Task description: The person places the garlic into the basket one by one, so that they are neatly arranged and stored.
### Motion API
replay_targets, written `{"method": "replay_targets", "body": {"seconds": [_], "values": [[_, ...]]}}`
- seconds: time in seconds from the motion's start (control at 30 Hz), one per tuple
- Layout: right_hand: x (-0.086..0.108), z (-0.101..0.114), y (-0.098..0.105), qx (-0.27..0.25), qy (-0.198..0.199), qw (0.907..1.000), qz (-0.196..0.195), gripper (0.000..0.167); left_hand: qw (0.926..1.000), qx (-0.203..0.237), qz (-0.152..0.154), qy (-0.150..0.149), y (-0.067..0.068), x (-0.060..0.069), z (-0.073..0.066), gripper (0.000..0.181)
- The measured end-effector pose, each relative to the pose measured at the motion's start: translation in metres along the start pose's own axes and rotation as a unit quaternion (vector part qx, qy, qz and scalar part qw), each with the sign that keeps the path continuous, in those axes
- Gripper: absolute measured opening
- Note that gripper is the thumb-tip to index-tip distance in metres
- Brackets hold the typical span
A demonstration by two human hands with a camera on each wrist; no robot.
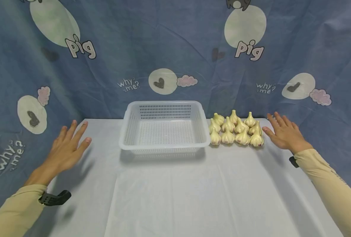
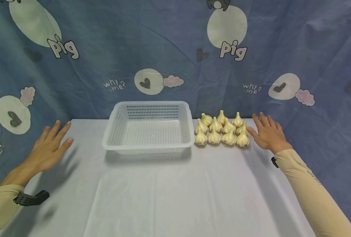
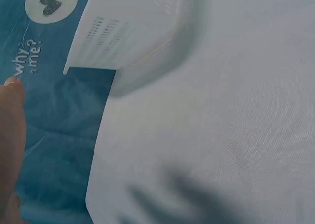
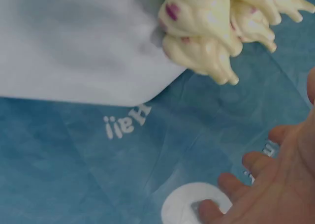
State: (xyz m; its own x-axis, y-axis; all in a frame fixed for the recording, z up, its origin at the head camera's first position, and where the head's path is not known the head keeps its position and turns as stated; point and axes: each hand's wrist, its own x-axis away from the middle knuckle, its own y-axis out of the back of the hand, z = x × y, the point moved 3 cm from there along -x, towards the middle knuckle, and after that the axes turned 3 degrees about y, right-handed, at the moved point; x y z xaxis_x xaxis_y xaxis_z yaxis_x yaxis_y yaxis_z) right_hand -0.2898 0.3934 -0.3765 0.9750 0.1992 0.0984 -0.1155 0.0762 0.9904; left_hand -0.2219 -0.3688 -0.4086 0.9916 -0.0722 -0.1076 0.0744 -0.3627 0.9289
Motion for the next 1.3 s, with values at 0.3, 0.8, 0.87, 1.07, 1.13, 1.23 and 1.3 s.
{"method": "replay_targets", "body": {"seconds": [0.3, 0.8, 0.87, 1.07, 1.13, 1.23, 1.3], "values": [[-0.022, 0.046, -0.015, -0.045, 0.089, 0.9867, -0.128, 0.068, 0.9986, 0.040, -0.011, -0.033, -0.021, -0.004, -0.024, 0.075], [-0.060, 0.119, -0.055, -0.127, 0.153, 0.9587, -0.204, 0.051, 0.9881, 0.135, -0.045, -0.058, -0.059, -0.004, -0.100, 0.087], [-0.063, 0.124, -0.058, -0.116, 0.151, 0.9605, -0.203, 0.050, 0.9880, 0.136, -0.047, -0.056, -0.061, -0.004, -0.102, 0.087], [-0.069, 0.131, -0.068, -0.089, 0.138, 0.9678, -0.191, 0.051, 0.9891, 0.131, -0.043, -0.051, -0.069, -0.001, -0.101, 0.083], [-0.069, 0.132, -0.071, -0.085, 0.141, 0.9678, -0.190, 0.051, 0.9887, 0.135, -0.041, -0.052, -0.070, 0.000, -0.100, 0.083], [-0.069, 0.134, -0.074, -0.085, 0.151, 0.9664, -0.190, 0.051, 0.9882, 0.139, -0.041, -0.050, -0.072, 0.000, -0.099, 0.083], [-0.068, 0.135, -0.076, -0.084, 0.158, 0.9659, -0.188, 0.051, 0.9877, 0.144, -0.040, -0.047, -0.074, -0.001, -0.098, 0.083]]}}
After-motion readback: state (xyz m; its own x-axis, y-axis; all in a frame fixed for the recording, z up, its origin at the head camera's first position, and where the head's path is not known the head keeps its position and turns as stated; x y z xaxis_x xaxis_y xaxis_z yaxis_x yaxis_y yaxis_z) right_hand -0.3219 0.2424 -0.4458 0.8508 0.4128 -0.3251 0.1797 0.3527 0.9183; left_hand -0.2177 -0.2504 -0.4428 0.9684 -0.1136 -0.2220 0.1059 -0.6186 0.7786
